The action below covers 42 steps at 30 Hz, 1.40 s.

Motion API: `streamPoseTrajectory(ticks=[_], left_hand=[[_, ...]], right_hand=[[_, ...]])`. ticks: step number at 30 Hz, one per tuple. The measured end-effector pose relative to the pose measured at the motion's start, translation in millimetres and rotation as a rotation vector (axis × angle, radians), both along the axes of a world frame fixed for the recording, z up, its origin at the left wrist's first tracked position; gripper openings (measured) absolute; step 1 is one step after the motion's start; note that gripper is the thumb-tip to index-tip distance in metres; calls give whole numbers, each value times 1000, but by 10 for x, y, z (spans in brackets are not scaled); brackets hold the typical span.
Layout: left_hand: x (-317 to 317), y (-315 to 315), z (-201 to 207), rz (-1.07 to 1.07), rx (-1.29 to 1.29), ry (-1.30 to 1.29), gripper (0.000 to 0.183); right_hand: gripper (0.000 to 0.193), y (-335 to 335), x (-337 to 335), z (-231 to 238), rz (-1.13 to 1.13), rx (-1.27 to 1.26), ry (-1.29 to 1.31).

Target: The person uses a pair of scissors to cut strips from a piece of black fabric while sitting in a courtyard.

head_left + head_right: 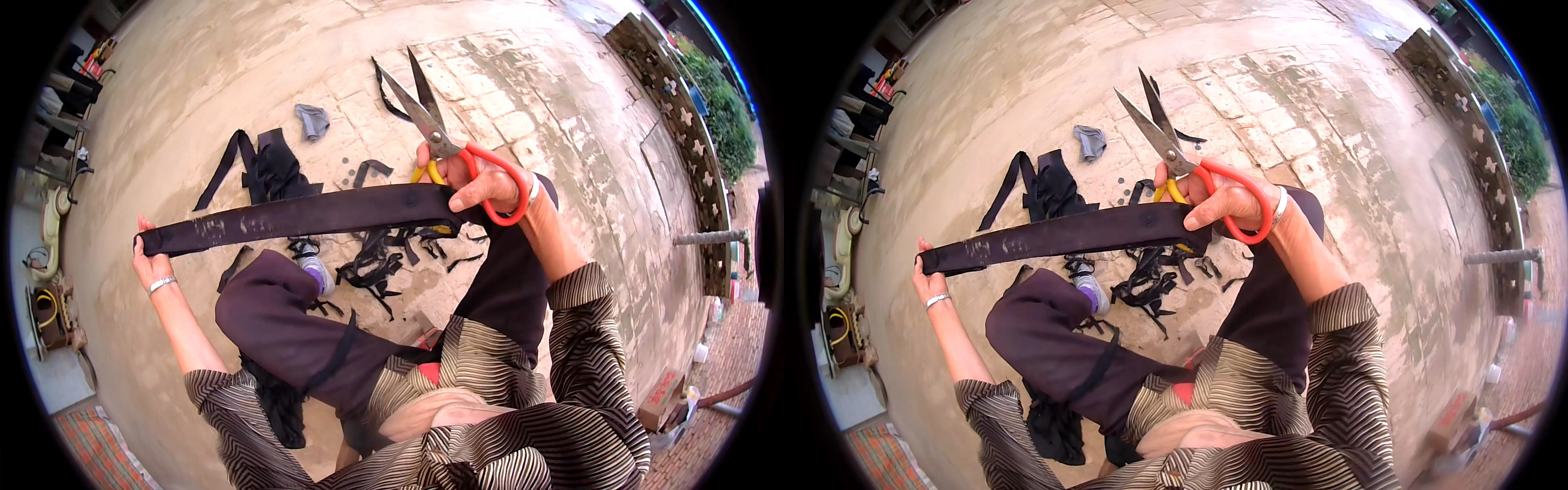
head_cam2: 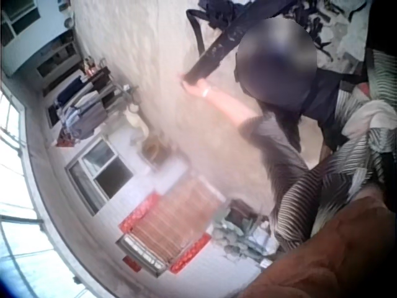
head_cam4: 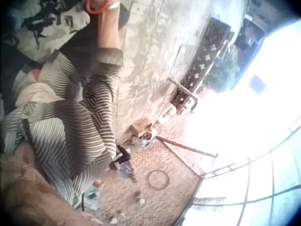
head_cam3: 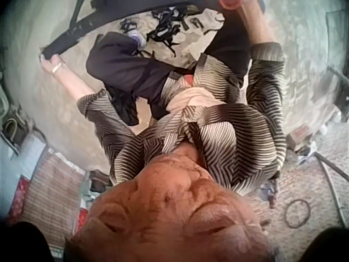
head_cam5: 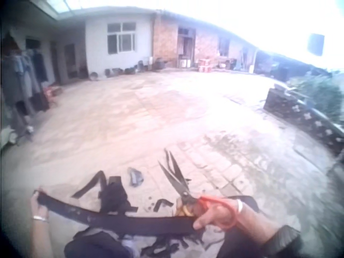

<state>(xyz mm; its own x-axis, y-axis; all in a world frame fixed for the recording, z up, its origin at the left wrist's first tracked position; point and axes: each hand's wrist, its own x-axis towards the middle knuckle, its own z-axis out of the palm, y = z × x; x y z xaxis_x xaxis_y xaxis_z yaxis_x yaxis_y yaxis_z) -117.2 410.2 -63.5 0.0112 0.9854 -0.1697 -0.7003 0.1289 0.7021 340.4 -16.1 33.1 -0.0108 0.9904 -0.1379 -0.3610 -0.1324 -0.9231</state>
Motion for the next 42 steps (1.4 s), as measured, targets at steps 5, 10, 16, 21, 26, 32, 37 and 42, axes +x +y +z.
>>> streamPoseTrajectory(ticks=[5,10,16,21,26,32,37,42], left_hand=[[-133,121,-96,-47,4,-52,39],[-186,-82,-115,52,7,11,35],[481,-497,106,64,5,-223,32],[522,-621,179,41,12,-229,33],[694,-725,191,-19,-1,-193,32],[743,-726,158,-32,-4,-172,32],[791,-756,99,-72,-4,-157,30],[890,-846,108,-96,16,1,27]], right_hand=[[59,25,-3,25,3,28,-113],[54,22,28,272,-102,-29,-231],[49,-189,490,693,-367,-115,-471],[39,-232,944,852,-467,-130,-696],[38,-463,1239,1004,-572,-127,-838],[43,-926,1679,919,-699,-162,-1014],[41,-1308,1964,784,-755,-249,-902],[40,-1551,2178,553,-860,-313,-865]])
